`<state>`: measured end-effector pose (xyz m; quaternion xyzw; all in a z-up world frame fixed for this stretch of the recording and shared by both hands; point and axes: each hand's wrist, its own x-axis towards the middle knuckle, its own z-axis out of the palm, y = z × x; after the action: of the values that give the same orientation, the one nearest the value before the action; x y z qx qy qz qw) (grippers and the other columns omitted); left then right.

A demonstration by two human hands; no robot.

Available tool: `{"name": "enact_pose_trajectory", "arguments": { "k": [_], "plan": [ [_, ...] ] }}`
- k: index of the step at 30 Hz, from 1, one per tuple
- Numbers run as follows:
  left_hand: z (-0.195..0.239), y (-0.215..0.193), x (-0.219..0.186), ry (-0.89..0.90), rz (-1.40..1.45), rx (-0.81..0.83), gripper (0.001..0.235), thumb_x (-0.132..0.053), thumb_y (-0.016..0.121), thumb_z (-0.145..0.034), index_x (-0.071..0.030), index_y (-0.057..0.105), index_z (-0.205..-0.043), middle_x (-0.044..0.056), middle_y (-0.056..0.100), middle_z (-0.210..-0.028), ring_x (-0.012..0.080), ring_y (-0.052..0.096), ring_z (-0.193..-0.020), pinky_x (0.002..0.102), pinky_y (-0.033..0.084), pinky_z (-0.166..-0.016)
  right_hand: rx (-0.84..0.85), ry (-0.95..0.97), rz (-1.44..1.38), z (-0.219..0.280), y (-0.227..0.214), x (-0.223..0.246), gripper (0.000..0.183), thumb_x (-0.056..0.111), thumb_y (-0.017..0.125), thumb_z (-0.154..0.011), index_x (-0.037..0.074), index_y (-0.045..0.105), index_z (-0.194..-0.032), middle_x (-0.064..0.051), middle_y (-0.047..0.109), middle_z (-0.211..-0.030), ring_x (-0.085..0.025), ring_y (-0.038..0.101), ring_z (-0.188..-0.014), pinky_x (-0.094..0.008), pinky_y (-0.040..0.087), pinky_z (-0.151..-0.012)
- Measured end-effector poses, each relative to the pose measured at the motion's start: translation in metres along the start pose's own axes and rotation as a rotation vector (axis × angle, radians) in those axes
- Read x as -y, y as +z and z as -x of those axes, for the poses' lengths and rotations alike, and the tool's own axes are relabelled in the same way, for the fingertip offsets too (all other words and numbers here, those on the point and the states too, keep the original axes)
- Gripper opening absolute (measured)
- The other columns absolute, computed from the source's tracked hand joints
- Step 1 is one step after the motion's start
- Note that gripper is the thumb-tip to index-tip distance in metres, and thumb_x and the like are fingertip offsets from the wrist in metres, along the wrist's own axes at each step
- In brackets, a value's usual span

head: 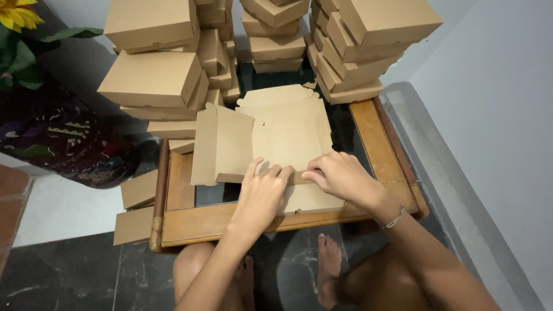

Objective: Assembling a cardboard box by folding its flaps and securing the structure.

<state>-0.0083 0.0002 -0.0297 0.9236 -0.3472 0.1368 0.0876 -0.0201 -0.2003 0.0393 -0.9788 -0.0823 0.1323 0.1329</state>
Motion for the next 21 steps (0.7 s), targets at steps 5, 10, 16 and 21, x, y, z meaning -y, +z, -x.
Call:
{"name": "enact_pose_trajectory", "arguments": {
  "k": [5, 10, 16, 21],
  "plan": [
    [0.000, -0.008, -0.010, -0.022, -0.013, -0.025, 0.033, -0.009, 0.067, -0.086, -0.022, 0.064, -0.116, -0.001, 0.067, -0.088, 0.0186, 0.072, -0.081, 0.042, 0.036, -0.111, 0.007, 0.018, 0.001, -0.002, 0.001, 0.002, 0.024, 0.034, 0.061, -0.097, 0.017, 0.077, -0.090, -0.007, 0.078, -0.086, -0.035, 0.075, -0.088, -0.047, 0.059, -0.080],
    [0.001, -0.003, -0.014, -0.029, -0.032, -0.043, 0.027, -0.012, 0.066, -0.087, -0.026, 0.064, -0.110, -0.002, 0.063, -0.091, 0.0199, 0.069, -0.081, 0.039, 0.039, -0.105, -0.014, 0.022, 0.009, -0.005, 0.007, 0.003, 0.025, 0.040, 0.067, -0.092, 0.015, 0.071, -0.093, -0.010, 0.077, -0.090, -0.039, 0.074, -0.091, -0.050, 0.059, -0.080],
    [-0.001, 0.006, -0.013, -0.025, -0.086, -0.110, 0.013, -0.014, 0.068, -0.091, -0.023, 0.076, -0.097, 0.002, 0.063, -0.087, 0.0214, 0.069, -0.079, 0.042, 0.041, -0.100, -0.035, 0.054, -0.036, -0.003, 0.006, -0.003, 0.030, 0.041, 0.073, -0.088, 0.013, 0.066, -0.096, -0.012, 0.075, -0.093, -0.041, 0.073, -0.094, -0.053, 0.058, -0.080],
    [0.000, 0.005, -0.015, 0.000, -0.093, -0.157, 0.014, -0.015, 0.067, -0.090, -0.019, 0.078, -0.098, 0.005, 0.063, -0.085, 0.0246, 0.068, -0.082, 0.044, 0.042, -0.098, -0.009, 0.118, -0.151, 0.007, 0.003, -0.018, 0.045, 0.041, 0.085, -0.076, 0.016, 0.061, -0.104, -0.007, 0.070, -0.097, -0.038, 0.071, -0.099, -0.053, 0.057, -0.083]
  ]
}}
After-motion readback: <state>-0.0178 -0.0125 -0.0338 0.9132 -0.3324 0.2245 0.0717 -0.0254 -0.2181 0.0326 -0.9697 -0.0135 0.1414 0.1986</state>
